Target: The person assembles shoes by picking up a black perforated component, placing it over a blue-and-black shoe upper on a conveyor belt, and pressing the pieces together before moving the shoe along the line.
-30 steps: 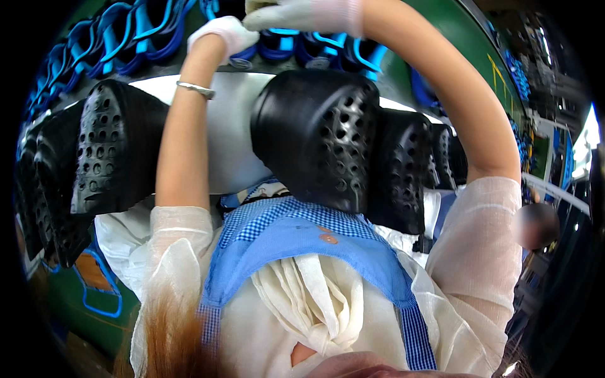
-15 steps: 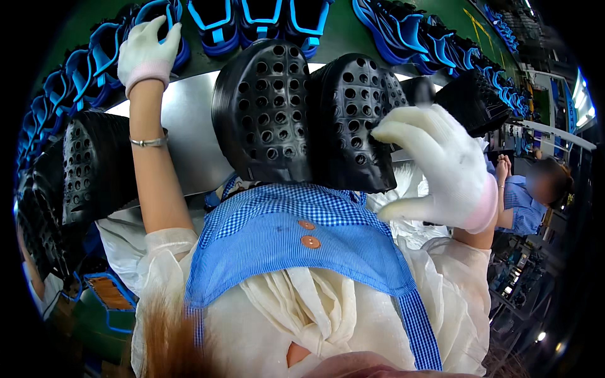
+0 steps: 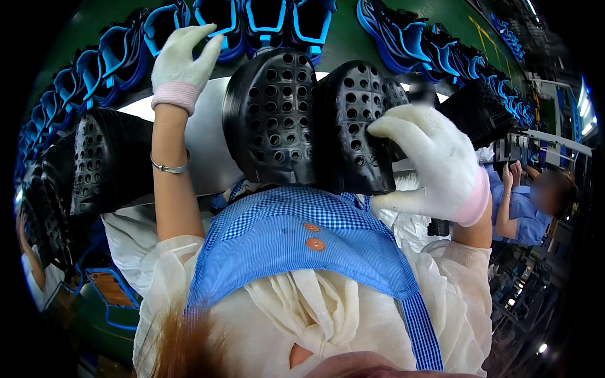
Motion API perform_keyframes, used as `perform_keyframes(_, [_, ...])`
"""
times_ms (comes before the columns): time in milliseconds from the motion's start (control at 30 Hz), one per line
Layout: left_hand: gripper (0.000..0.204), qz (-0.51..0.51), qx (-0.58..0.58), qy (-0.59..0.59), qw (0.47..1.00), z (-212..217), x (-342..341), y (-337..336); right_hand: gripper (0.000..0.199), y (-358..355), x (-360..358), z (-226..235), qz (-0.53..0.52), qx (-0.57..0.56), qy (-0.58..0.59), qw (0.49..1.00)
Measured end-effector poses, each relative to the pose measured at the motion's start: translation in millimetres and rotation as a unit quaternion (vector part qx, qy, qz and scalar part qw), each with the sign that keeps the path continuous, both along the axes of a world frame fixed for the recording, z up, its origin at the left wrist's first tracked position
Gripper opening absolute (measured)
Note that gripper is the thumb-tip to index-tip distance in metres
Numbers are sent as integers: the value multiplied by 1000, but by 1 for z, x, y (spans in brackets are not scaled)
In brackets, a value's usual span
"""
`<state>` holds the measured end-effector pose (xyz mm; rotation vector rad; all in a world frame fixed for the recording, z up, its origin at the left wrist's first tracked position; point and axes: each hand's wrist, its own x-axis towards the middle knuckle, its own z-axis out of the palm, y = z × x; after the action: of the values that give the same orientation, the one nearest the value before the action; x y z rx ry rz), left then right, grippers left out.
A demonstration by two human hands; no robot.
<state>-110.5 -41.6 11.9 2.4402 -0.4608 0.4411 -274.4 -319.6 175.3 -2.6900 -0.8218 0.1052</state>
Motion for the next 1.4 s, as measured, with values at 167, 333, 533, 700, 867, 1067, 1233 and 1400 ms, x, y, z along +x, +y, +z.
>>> perform_keyframes(167, [30, -17, -46, 25, 998, -10, -4, 0, 62, 1, 6, 1, 27, 8, 21, 999])
perform_keyframes(333, [29, -58, -203, 136, 968, 18, -15, -2, 69, 7, 12, 40, -1, 51, 35, 998])
perform_keyframes(533, [40, -320, -534, 276, 732, 64, -32, -20, 70, 49, 63, 44, 88, 70, -101, 988])
perform_keyframes(700, [52, -368, -621, 330, 609, 61, -44, 8, 62, 88, 107, 16, 166, 88, -65, 980])
perform_keyframes(867, [30, -248, -701, 301, 597, 40, -33, 0, 55, 100, 123, -13, 62, 46, -17, 997])
perform_keyframes(1067, [27, -191, -727, 278, 598, 9, -16, -6, 42, 106, 151, -43, -19, -24, -22, 999])
perform_keyframes(1233, [29, -187, -729, 279, 597, -6, -7, 0, 37, 115, 165, -54, -26, -50, -6, 998])
perform_keyframes(1400, [50, -47, -491, 264, 829, -27, 8, 15, 37, 102, 174, -52, -50, -16, 52, 997])
